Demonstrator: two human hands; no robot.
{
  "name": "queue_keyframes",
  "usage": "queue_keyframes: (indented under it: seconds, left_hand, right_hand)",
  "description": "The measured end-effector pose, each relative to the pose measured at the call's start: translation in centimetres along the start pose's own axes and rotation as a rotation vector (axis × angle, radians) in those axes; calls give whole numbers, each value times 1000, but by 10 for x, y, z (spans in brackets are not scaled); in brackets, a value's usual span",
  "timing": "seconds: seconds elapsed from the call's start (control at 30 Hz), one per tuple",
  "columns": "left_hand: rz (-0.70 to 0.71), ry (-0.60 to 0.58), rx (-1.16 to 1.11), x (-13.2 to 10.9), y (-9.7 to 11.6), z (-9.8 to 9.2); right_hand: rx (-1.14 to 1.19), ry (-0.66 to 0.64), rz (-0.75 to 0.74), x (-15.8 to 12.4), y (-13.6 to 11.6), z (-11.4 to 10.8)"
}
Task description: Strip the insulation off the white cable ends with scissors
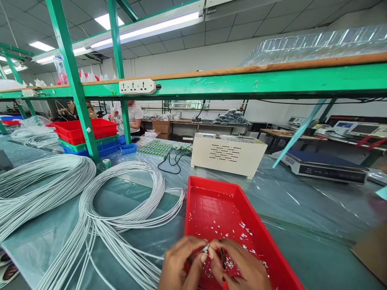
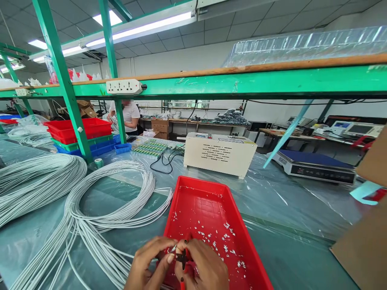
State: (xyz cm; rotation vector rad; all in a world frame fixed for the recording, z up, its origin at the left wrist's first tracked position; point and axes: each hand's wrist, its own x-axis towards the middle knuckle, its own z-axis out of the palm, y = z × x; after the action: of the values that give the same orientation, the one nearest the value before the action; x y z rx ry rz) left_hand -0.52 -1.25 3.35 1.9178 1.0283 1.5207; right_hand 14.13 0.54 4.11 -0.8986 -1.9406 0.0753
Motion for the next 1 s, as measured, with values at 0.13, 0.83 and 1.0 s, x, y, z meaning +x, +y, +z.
queue_keyframes:
  seconds: [0.13,0.83,1.0]
  left_hand:
    - [-126,110,5,-10,7,1]
    - [-885,-157,-762,28,6,11]
    - [-756,-241,-700,25,0,12]
  right_hand:
    - [67,36,82,3,-3,-5]
    - [-398,128,-336,-8,0,-14]
    - [-351,71,-253,-21,7,-6]
